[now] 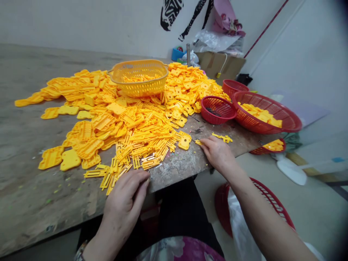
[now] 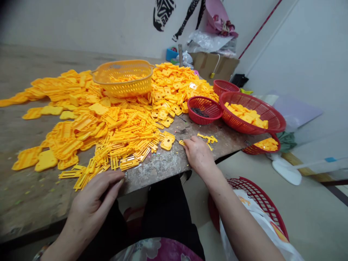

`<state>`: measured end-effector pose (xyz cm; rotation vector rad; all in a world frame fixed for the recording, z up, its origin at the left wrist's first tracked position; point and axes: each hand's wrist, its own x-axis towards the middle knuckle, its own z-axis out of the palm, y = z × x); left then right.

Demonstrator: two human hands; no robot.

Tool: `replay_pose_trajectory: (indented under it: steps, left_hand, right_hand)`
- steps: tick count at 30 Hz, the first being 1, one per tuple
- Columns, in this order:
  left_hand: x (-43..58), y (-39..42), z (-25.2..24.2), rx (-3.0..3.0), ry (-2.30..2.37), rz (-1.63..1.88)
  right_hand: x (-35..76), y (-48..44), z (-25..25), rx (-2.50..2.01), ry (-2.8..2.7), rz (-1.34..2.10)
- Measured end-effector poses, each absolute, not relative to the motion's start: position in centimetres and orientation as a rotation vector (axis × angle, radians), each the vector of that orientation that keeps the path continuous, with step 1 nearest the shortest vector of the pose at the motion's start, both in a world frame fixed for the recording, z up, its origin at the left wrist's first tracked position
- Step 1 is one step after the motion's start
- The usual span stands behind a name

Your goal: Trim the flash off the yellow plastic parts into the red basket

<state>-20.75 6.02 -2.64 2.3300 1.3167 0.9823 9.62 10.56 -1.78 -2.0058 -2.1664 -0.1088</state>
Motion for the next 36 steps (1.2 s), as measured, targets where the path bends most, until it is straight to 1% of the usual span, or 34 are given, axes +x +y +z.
replay_pose_trajectory:
  steps: [10,36]
  left_hand:
    - [-20.74,5.83,-2.7,2.321,1.341,0.948]
    - [-20.5,5.81,-2.89,2.387,1.347,0.952]
  right_hand:
    - [9.83,10.12,-1.61,-1.991,-2.158,-0.065]
    - [9.45,10.31,-1.67,-2.016,-2.176,-0.121]
